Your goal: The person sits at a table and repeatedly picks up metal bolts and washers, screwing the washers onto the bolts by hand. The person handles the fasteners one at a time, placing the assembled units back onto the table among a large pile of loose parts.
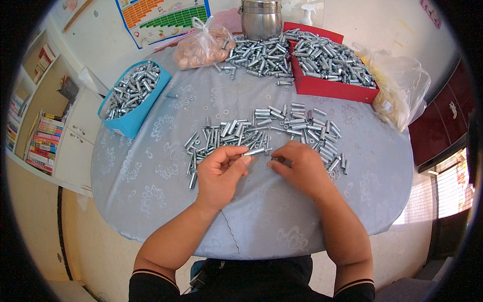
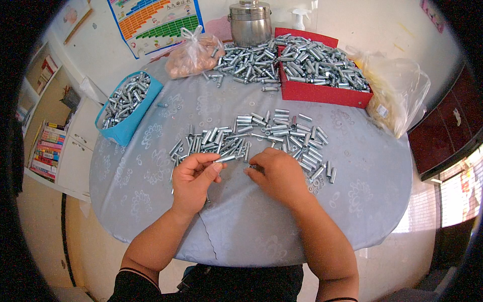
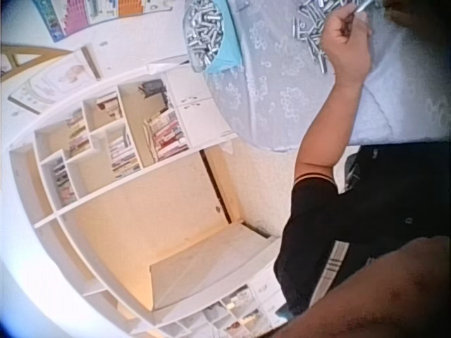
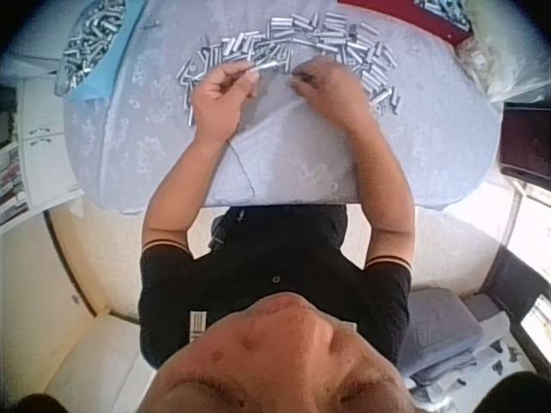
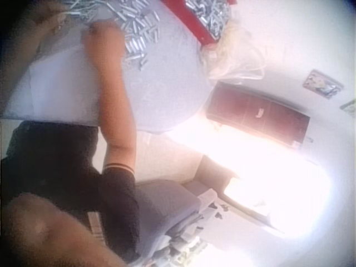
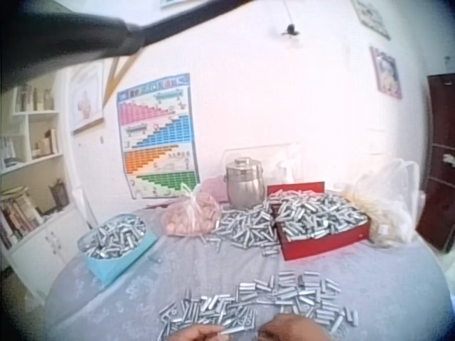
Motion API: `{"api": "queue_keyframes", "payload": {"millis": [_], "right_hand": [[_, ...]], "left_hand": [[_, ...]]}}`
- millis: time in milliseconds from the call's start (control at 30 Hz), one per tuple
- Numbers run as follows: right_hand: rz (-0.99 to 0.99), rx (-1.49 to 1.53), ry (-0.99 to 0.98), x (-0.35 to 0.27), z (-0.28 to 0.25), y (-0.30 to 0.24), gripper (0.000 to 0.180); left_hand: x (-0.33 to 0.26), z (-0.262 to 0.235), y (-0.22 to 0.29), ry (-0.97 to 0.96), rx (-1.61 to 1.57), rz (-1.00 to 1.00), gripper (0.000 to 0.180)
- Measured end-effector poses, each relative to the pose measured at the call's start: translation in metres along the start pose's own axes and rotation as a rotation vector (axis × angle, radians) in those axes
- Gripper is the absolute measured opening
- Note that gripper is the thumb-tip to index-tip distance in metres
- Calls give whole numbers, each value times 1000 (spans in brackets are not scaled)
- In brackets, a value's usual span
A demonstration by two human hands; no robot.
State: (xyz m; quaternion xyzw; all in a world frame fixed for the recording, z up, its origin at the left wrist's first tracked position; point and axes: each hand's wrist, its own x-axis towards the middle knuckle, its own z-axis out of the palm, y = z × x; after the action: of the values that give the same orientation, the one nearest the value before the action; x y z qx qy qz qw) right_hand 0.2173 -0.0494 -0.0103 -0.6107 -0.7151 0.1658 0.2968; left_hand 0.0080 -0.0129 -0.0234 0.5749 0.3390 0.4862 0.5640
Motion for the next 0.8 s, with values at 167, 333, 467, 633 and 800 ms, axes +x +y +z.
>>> {"api": "queue_keyframes", "payload": {"millis": [167, 333, 467, 633, 800], "right_hand": [[-15, -158, -33, 2, 2, -7, 18], [153, 319, 78, 2, -1, -9, 19], [209, 907, 87, 0, -5, -6, 21], [169, 757, 70, -1, -5, -12, 22], [202, 790, 46, -2, -6, -14, 22]], "left_hand": [[-1, 1, 2, -6, 11, -19, 17], [-1, 0, 2, -9, 13, -10, 16], [-1, 1, 1, -13, 1, -8, 17], [-2, 0, 0, -24, 26, -24, 17], [-3, -1, 0, -38, 30, -21, 17]]}}
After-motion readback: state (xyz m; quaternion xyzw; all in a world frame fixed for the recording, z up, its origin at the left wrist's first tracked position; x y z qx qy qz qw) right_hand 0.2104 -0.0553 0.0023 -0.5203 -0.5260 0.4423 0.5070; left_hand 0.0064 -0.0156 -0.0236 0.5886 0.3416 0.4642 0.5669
